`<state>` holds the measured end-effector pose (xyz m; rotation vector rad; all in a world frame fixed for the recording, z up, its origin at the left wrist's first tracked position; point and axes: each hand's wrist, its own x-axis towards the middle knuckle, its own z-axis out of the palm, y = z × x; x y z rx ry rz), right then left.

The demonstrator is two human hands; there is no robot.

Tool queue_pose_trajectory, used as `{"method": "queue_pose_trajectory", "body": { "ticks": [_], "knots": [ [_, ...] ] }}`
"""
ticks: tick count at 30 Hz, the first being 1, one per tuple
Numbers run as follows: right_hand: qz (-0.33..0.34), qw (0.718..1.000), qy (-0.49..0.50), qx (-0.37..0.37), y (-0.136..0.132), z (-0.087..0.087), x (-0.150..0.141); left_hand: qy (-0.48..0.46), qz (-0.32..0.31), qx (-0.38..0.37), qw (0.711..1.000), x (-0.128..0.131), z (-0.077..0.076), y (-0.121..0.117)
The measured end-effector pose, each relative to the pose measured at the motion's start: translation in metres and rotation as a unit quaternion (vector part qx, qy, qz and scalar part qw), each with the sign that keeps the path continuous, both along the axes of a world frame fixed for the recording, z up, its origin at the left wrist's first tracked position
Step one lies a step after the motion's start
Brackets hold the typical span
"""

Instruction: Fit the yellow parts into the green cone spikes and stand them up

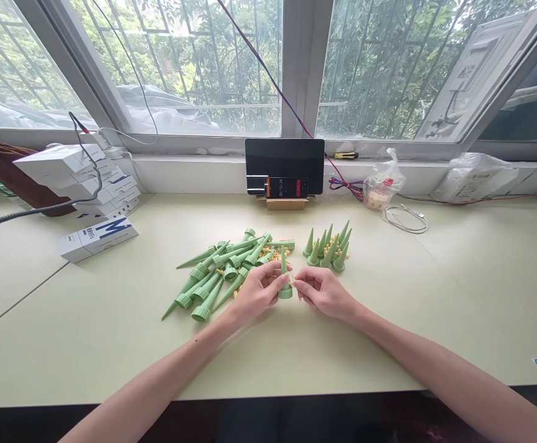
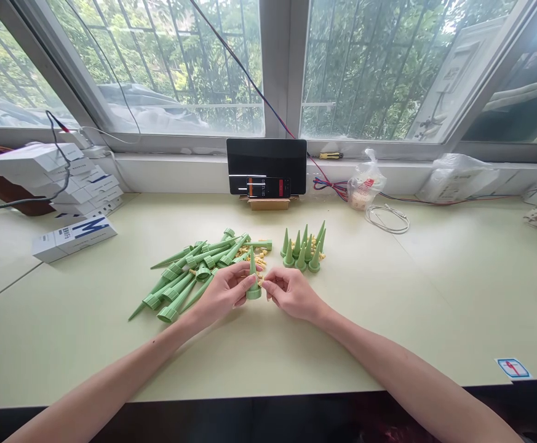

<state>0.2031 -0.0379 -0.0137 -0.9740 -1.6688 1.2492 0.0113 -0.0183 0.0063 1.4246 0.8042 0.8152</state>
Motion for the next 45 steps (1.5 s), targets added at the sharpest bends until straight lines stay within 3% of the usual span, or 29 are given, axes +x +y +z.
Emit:
{"method": "queue_pose_trajectory", "body": {
  "ticks": [15, 31, 34, 40, 45],
  "knots": [
    [-0.02, 0.996, -0.058, 0.066, 0.0, 0.001, 0.0, 0.008, -0.018, -0.005, 1.0, -0.002, -0.005, 0.002],
    [-0.029, 0.985, -0.119, 0.121, 0.0, -0.002, 0.0, 0.035, 0.005, 0.01, 0.999, -0.002, -0.005, 0.006],
    [-0.028, 0.981, -0.133, 0.138, 0.0, -0.002, 0.0, 0.047, 0.033, 0.042, 0.997, -0.003, -0.005, 0.008],
    [-0.023, 0.971, -0.164, 0.175, -0.001, -0.005, 0.003, 0.086, 0.149, 0.169, 0.971, -0.007, 0.0, 0.012],
    [0.005, 0.966, -0.178, 0.189, -0.003, -0.005, 0.004, 0.094, 0.186, 0.227, 0.951, -0.012, 0.001, 0.017]
  ]
}}
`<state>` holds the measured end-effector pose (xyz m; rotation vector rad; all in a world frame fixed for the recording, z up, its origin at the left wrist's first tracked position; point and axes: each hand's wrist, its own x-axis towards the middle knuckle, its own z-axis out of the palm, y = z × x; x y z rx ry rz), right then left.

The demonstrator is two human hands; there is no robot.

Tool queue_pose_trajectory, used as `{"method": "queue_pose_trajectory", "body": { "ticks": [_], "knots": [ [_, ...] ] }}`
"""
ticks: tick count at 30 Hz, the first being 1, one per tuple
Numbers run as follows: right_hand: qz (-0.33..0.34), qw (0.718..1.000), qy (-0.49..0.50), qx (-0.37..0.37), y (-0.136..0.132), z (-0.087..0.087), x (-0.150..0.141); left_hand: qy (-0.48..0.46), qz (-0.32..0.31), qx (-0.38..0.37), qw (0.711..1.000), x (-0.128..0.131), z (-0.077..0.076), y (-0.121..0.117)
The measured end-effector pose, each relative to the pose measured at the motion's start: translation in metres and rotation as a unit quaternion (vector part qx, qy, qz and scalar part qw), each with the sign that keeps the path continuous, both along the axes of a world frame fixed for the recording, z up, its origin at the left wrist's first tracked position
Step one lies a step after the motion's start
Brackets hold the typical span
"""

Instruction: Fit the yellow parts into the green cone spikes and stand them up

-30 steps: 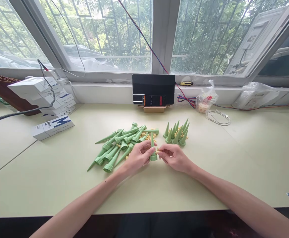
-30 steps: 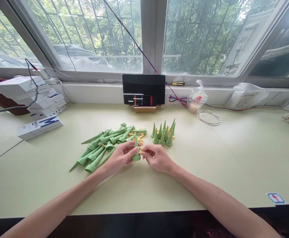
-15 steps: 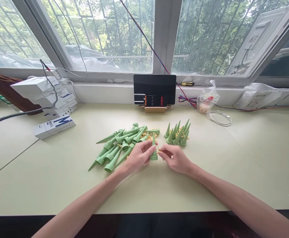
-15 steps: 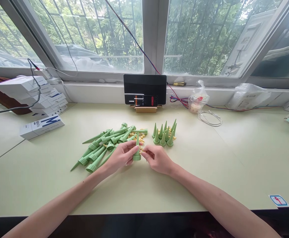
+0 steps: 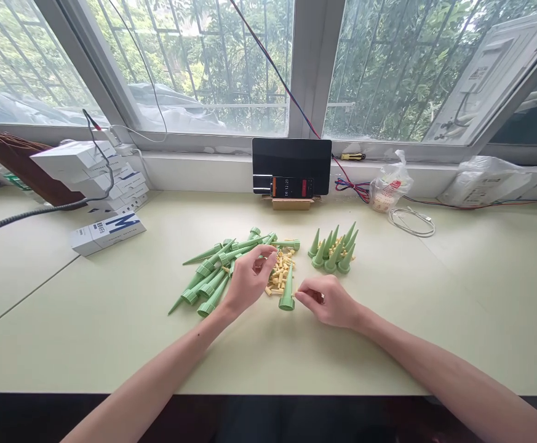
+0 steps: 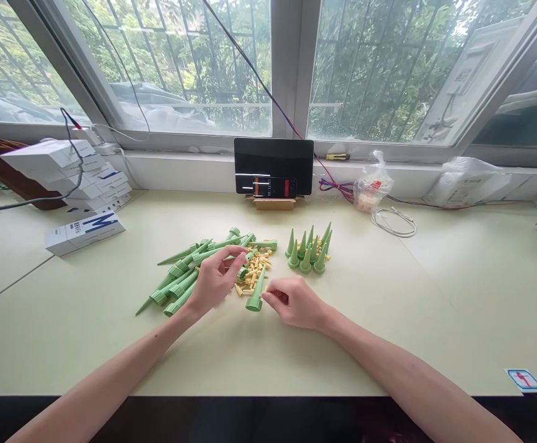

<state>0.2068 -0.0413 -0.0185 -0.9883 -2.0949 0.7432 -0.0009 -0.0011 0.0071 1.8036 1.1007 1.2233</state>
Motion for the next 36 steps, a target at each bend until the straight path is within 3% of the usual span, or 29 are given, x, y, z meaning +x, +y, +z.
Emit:
{"method": "queue_pose_trajectory", "body": {
  "ticks": [15, 26, 36],
  "knots": [
    [-0.023, 0.997, -0.063, 0.024, 0.004, 0.001, 0.002, 0.015, 0.011, 0.029, 0.999, 0.0, -0.003, 0.001],
    [-0.08, 0.991, -0.097, 0.041, 0.008, -0.002, 0.004, 0.023, 0.009, 0.052, 0.998, 0.0, -0.004, 0.001],
    [-0.115, 0.991, -0.064, 0.031, 0.011, -0.004, 0.004, 0.101, -0.026, 0.138, 0.985, 0.0, -0.007, -0.003]
  ]
}}
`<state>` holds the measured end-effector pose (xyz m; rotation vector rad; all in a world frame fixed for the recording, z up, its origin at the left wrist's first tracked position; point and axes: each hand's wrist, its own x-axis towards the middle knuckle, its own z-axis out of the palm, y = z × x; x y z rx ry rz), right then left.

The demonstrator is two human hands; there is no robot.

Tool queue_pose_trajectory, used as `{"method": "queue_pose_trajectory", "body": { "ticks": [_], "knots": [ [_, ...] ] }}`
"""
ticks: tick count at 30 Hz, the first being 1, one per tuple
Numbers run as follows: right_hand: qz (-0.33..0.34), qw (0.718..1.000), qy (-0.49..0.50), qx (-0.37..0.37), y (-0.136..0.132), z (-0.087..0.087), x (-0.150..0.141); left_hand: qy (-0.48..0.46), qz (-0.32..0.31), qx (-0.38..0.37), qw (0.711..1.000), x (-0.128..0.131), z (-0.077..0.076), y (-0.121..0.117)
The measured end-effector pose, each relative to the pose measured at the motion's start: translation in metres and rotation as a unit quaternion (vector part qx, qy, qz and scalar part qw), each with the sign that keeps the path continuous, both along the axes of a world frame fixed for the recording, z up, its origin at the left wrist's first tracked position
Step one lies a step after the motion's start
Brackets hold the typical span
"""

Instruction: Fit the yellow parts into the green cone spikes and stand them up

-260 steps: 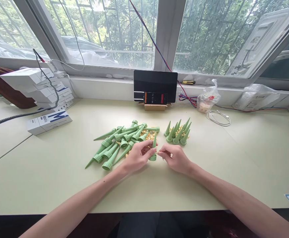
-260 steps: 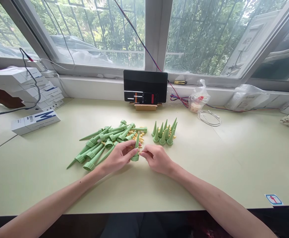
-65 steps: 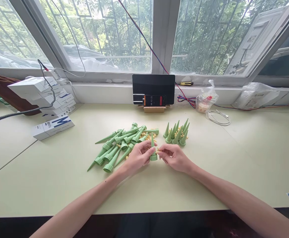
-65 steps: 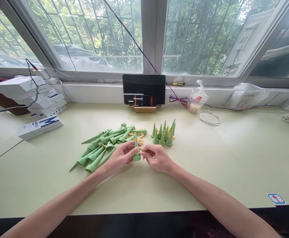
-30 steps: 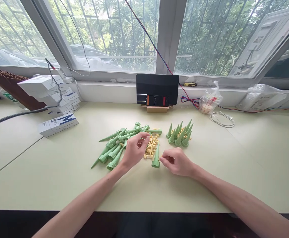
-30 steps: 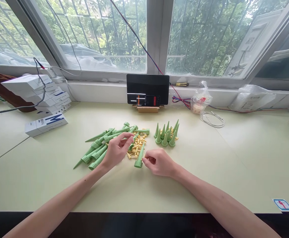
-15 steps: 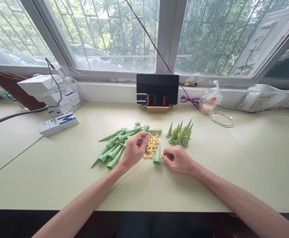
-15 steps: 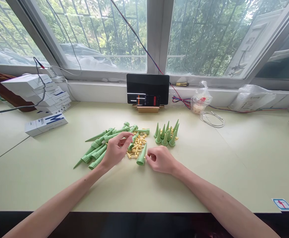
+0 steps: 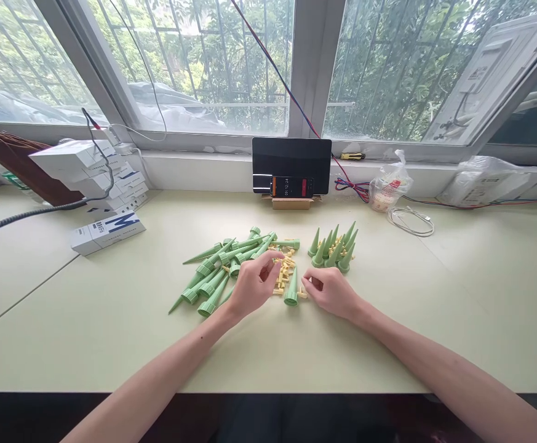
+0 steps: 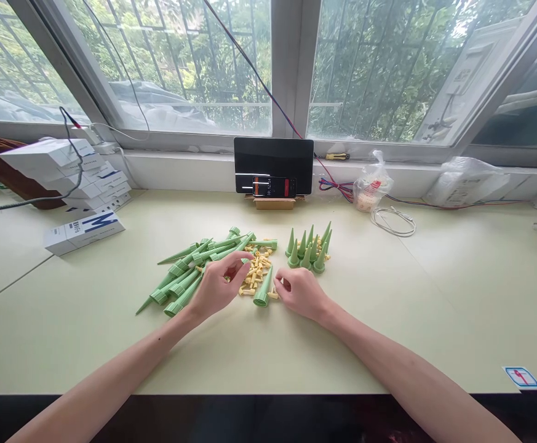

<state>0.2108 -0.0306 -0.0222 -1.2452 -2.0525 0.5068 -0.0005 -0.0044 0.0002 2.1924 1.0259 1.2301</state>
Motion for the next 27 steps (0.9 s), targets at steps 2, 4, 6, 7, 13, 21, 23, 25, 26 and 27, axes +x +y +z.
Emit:
{"method": "queue_pose_trajectory", "body": {
  "ticks": [2, 4, 6, 7, 13, 21, 23, 25, 26, 27],
  "knots": [
    [-0.004, 1.0, 0.006, 0.005, 0.0, 0.0, 0.0, 0.018, -0.014, 0.018, 1.0, -0.001, -0.002, 0.0],
    [-0.005, 1.0, 0.008, 0.009, 0.001, 0.0, -0.001, 0.029, -0.036, 0.032, 0.998, -0.002, -0.004, 0.001],
    [-0.006, 1.0, 0.01, 0.012, 0.001, 0.0, -0.002, 0.037, -0.059, 0.041, 0.997, -0.002, -0.006, 0.001],
    [-0.006, 1.0, 0.012, 0.013, 0.001, 0.0, -0.002, 0.041, -0.069, 0.043, 0.996, -0.002, -0.007, 0.0],
    [-0.002, 1.0, 0.023, 0.013, 0.002, -0.001, -0.002, 0.096, -0.138, 0.085, 0.982, 0.007, -0.008, -0.017],
    [-0.01, 0.999, 0.031, 0.016, 0.002, -0.002, -0.002, 0.132, -0.157, 0.132, 0.97, 0.016, -0.016, -0.038],
    [-0.014, 0.999, 0.029, 0.023, 0.002, -0.002, -0.003, 0.135, -0.184, 0.126, 0.965, 0.018, -0.019, -0.04],
    [-0.017, 0.999, 0.026, 0.031, 0.003, -0.003, -0.003, 0.147, -0.21, 0.119, 0.959, 0.02, -0.02, -0.041],
    [-0.017, 0.999, 0.025, 0.034, 0.004, -0.003, -0.003, 0.155, -0.223, 0.115, 0.955, 0.02, -0.021, -0.041],
    [-0.017, 0.999, 0.024, 0.038, 0.004, -0.004, -0.003, 0.162, -0.236, 0.113, 0.952, 0.02, -0.021, -0.041]
  ]
}}
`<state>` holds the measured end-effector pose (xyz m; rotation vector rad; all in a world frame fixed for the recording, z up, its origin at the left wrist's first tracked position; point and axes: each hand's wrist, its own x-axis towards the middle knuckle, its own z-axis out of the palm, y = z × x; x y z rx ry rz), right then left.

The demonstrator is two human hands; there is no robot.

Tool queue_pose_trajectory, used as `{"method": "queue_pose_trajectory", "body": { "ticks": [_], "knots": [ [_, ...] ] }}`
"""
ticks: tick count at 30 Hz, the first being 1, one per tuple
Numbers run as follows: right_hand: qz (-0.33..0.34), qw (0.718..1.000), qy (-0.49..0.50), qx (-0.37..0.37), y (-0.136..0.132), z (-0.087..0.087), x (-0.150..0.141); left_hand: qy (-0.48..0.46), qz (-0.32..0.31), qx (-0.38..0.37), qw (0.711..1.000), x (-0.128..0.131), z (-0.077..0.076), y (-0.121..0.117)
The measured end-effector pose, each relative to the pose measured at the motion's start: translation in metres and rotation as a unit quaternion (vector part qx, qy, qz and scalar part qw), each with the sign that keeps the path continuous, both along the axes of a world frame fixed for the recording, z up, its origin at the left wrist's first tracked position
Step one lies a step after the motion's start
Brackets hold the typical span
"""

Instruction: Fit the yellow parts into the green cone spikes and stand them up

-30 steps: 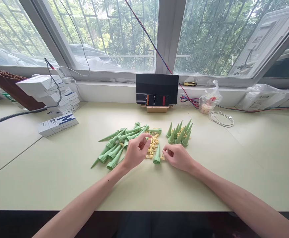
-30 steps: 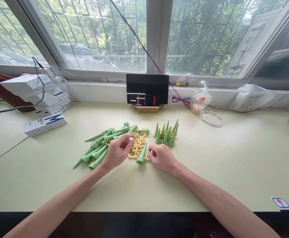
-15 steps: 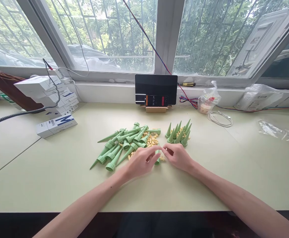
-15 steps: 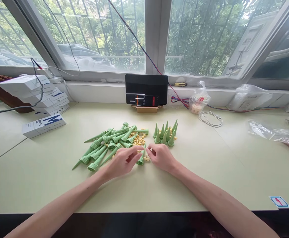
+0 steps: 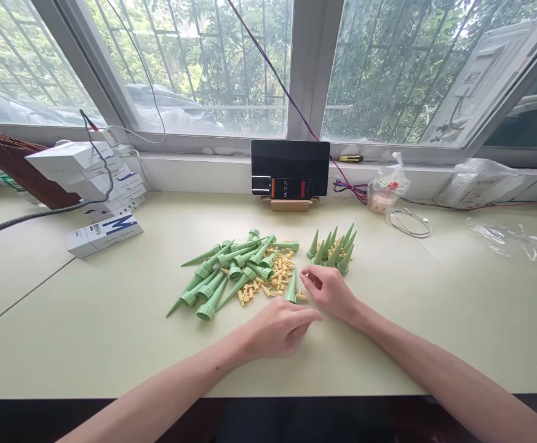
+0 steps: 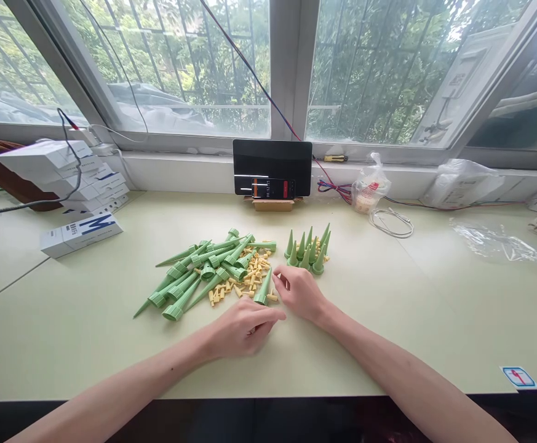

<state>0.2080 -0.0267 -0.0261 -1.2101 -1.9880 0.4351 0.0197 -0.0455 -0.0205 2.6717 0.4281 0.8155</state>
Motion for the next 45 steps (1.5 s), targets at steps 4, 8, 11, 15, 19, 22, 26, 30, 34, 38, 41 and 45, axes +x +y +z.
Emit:
{"method": "queue_pose_trajectory", "body": {
  "ticks": [4, 8, 11, 15, 19, 22, 26, 30, 34, 38, 41, 45],
  "knots": [
    [-0.006, 1.0, 0.002, 0.017, 0.001, -0.003, -0.001, 0.028, -0.03, 0.009, 0.999, 0.0, 0.001, 0.002],
    [-0.011, 0.999, -0.003, 0.039, 0.0, -0.003, -0.002, 0.045, -0.034, 0.031, 0.998, -0.001, 0.003, 0.002],
    [0.001, 0.999, -0.025, 0.048, 0.001, 0.0, -0.004, 0.033, -0.034, 0.02, 0.999, 0.0, 0.005, 0.0],
    [0.025, 0.995, -0.089, 0.044, 0.007, 0.009, -0.007, 0.011, -0.027, -0.009, 1.0, 0.002, 0.009, -0.004],
    [0.051, 0.986, -0.157, 0.034, 0.015, 0.017, -0.011, 0.008, -0.023, -0.005, 1.0, 0.002, 0.008, -0.005],
    [0.071, 0.979, -0.189, 0.036, 0.021, 0.02, -0.014, 0.01, -0.013, 0.007, 1.0, 0.003, 0.007, -0.004],
    [0.082, 0.967, -0.237, 0.044, 0.026, 0.02, -0.018, 0.014, -0.007, 0.014, 1.0, 0.003, 0.008, -0.004],
    [0.074, 0.961, -0.264, 0.036, 0.028, 0.018, -0.022, 0.009, -0.004, 0.025, 1.0, 0.003, 0.01, -0.004],
    [0.061, 0.956, -0.284, 0.03, 0.029, 0.02, -0.025, 0.005, -0.003, 0.033, 0.999, 0.004, 0.012, -0.004],
    [0.048, 0.946, -0.318, 0.032, 0.03, 0.024, -0.029, 0.005, -0.002, 0.036, 0.999, 0.004, 0.011, -0.003],
    [0.05, 0.941, -0.334, 0.025, 0.031, 0.026, -0.031, 0.006, 0.001, 0.041, 0.999, 0.003, 0.011, -0.003],
    [0.055, 0.94, -0.336, 0.028, 0.032, 0.026, -0.032, 0.01, 0.005, 0.043, 0.999, 0.003, 0.011, -0.003]
  ]
}}
